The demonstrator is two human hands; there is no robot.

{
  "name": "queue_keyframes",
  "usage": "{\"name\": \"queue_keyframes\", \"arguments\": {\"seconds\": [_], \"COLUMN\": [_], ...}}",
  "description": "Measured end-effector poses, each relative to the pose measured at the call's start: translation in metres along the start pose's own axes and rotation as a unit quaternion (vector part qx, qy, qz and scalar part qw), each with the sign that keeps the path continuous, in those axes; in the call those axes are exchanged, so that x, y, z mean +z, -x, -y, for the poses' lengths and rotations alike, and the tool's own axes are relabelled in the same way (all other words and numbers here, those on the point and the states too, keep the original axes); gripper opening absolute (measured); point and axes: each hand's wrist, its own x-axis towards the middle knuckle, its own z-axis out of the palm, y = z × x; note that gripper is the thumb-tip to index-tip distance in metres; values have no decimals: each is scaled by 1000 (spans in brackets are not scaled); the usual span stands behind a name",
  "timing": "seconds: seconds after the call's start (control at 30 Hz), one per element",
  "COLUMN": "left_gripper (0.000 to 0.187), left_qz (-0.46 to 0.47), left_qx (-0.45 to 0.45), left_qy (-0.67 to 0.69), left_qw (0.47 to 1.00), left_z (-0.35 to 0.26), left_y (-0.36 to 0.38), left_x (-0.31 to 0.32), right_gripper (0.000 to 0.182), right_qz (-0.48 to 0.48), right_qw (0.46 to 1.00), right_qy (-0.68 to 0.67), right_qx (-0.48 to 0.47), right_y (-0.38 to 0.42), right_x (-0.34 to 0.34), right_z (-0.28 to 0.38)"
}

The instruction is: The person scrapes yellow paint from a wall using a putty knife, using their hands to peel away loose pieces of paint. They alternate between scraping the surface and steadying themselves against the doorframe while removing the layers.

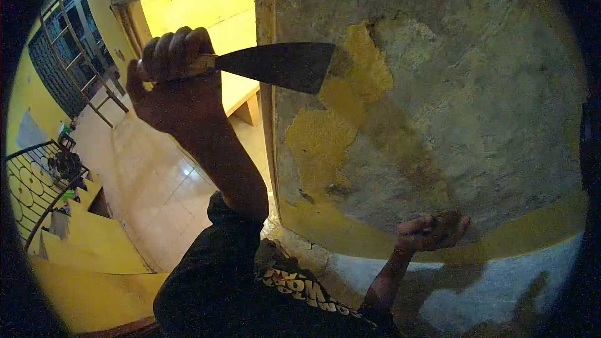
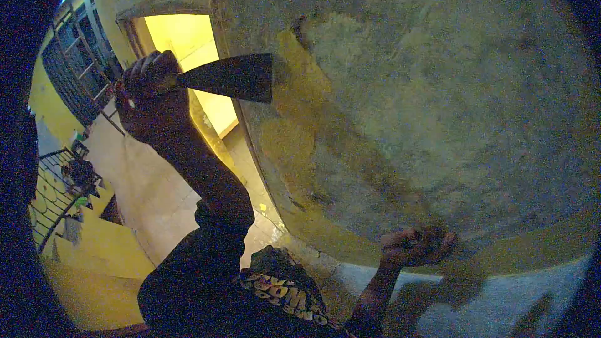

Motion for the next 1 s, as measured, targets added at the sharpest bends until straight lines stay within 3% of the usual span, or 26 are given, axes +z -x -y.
{"name": "queue_keyframes", "arguments": {"seconds": [0.03,0.1,0.2,0.3,0.33,0.37,0.43,0.5,0.57,0.63,0.67,0.73,0.8,0.87,0.9,1.0], "left_gripper": [21,21,25,24,24,24,26,25,23,23,23,21,21,22,22,21], "left_qz": [35,18,55,72,76,77,79,100,87,115,109,50,14,134,59,93], "left_qx": [-18,-13,15,25,-37,-34,66,6,33,38,44,67,91,64,67,67], "left_qy": [38,51,-48,-126,-28,-26,-69,-97,-99,-40,-123,-139,-159,-144,-148,-183], "left_qw": [998,998,997,989,996,996,992,990,991,992,985,987,983,978,985,977], "left_z": [4,3,-24,7,10,-1,-27,-8,0,-22,-12,-1,-4,-3,1,-32], "left_y": [0,0,-10,-3,-2,0,4,1,8,13,13,16,15,12,10,12], "left_x": [-4,2,1,0,1,3,5,-4,2,2,-1,-2,6,12,14,13], "right_gripper": [36,36,35,34,34,34,34,34,35,32,32,30,31,31,32,35], "right_qz": [11,4,-6,12,30,27,-14,16,44,24,26,21,6,2,-5,-29], "right_qw": [1000,1000,1000,1000,999,999,999,999,996,999,999,996,997,998,998,998], "right_qy": [-4,-11,-18,-13,-7,-6,-26,-32,-43,3,7,-41,-33,-25,-28,-32], "right_qx": [10,4,-10,13,36,34,12,42,71,28,28,76,65,52,48,36], "right_y": [1,-2,-5,-1,0,0,0,3,3,-4,-4,-2,1,4,6,8], "right_x": [-1,0,2,-1,-2,0,3,-2,-3,-3,-4,-1,3,0,1,7], "right_z": [-2,-2,0,3,3,3,2,4,8,7,7,10,10,9,9,9]}}
